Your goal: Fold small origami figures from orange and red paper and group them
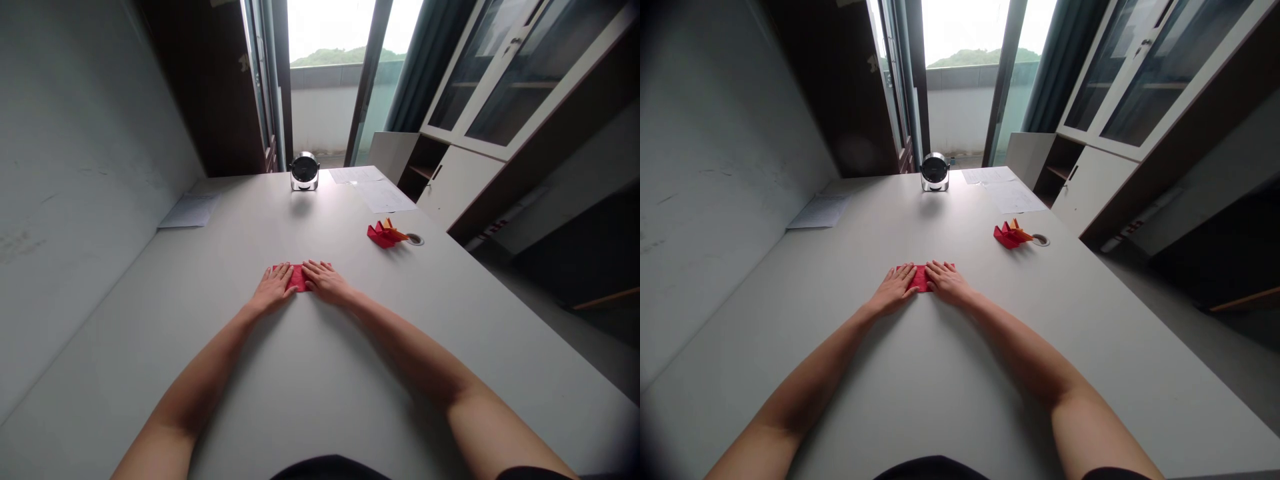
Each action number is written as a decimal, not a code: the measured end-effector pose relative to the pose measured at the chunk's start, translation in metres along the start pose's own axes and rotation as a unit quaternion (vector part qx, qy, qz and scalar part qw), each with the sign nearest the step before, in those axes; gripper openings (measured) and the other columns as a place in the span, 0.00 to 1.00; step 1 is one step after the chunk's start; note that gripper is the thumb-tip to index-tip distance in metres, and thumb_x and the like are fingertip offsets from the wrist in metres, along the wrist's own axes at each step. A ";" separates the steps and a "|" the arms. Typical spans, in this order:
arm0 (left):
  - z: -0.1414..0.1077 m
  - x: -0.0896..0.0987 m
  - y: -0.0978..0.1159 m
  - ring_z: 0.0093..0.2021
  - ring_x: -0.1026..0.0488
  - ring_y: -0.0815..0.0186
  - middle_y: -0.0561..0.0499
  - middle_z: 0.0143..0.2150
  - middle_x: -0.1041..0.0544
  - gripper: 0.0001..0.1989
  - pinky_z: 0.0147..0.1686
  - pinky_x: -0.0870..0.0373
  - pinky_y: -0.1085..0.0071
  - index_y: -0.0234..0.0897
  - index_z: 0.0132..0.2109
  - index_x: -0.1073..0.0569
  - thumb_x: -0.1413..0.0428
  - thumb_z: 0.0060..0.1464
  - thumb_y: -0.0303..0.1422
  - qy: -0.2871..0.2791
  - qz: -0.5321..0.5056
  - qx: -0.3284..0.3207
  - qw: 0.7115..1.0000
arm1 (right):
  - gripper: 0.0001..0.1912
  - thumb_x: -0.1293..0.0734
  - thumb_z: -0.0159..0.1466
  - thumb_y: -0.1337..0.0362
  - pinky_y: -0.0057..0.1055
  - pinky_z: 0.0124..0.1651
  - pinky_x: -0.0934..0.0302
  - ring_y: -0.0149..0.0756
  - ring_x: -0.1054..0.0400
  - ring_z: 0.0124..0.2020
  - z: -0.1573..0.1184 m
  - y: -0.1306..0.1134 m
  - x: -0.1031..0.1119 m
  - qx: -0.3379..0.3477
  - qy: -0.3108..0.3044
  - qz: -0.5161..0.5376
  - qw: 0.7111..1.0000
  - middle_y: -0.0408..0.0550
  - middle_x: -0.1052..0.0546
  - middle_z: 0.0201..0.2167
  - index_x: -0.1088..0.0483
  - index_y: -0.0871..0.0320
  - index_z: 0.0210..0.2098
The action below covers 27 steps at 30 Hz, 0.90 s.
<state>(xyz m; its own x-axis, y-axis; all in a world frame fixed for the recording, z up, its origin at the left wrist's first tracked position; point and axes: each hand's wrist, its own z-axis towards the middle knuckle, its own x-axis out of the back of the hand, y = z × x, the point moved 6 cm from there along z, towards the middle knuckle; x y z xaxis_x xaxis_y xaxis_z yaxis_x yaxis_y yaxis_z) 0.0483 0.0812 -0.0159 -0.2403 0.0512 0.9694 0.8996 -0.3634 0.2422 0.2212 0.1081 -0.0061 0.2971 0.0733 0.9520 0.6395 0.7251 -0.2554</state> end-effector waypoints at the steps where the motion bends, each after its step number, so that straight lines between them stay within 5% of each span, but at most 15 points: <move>1: 0.001 0.000 -0.003 0.75 0.54 0.53 0.46 0.75 0.51 0.34 0.71 0.60 0.48 0.44 0.73 0.49 0.59 0.66 0.52 0.000 -0.002 0.005 1.000 | 0.28 0.45 0.73 0.54 0.49 0.72 0.57 0.44 0.52 0.73 0.000 0.002 0.000 -0.004 0.000 -0.004 1.000 0.52 0.43 0.71 0.46 0.54 0.71; 7: 0.000 0.005 -0.010 0.74 0.52 0.52 0.45 0.75 0.49 0.32 0.70 0.59 0.45 0.43 0.72 0.46 0.59 0.67 0.50 0.007 -0.011 0.024 1.000 | 0.29 0.46 0.73 0.53 0.49 0.72 0.58 0.45 0.53 0.73 0.000 0.016 0.000 -0.053 0.009 -0.014 0.998 0.54 0.44 0.71 0.44 0.57 0.70; 12: 0.000 0.020 0.004 0.69 0.40 0.51 0.40 0.68 0.35 0.24 0.71 0.59 0.46 0.38 0.63 0.33 0.54 0.66 0.42 0.094 0.001 0.022 0.995 | 0.31 0.45 0.73 0.52 0.51 0.73 0.59 0.47 0.54 0.73 0.001 0.019 -0.002 -0.069 0.018 -0.031 0.997 0.57 0.45 0.71 0.44 0.60 0.70; 15: 0.000 0.025 0.014 0.64 0.34 0.55 0.42 0.63 0.29 0.16 0.70 0.50 0.52 0.40 0.55 0.27 0.53 0.65 0.35 0.114 -0.022 -0.012 0.993 | 0.29 0.46 0.73 0.54 0.50 0.73 0.59 0.46 0.53 0.73 0.001 0.015 -0.001 -0.048 0.018 -0.030 0.998 0.57 0.44 0.71 0.44 0.60 0.70; 19: 0.002 0.021 0.021 0.67 0.39 0.57 0.45 0.67 0.33 0.17 0.69 0.46 0.54 0.42 0.58 0.31 0.51 0.64 0.34 0.089 -0.037 -0.059 0.994 | 0.28 0.47 0.74 0.56 0.49 0.73 0.58 0.44 0.52 0.73 0.001 0.011 0.001 -0.019 0.007 -0.026 0.999 0.54 0.43 0.71 0.44 0.58 0.70; 27: 0.006 0.014 0.017 0.72 0.47 0.57 0.48 0.71 0.40 0.19 0.70 0.51 0.50 0.44 0.60 0.34 0.53 0.64 0.34 0.048 -0.037 -0.019 0.998 | 0.25 0.45 0.73 0.58 0.44 0.70 0.53 0.43 0.47 0.70 0.000 0.003 0.010 -0.029 0.020 -0.039 0.999 0.53 0.39 0.69 0.40 0.57 0.68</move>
<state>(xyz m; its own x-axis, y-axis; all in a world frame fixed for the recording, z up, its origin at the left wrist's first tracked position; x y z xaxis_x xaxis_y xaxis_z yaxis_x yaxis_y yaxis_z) 0.0621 0.0811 0.0015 -0.3418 -0.0093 0.9397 0.8638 -0.3969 0.3103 0.2259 0.1115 0.0024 0.2724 -0.0097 0.9621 0.7019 0.6859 -0.1918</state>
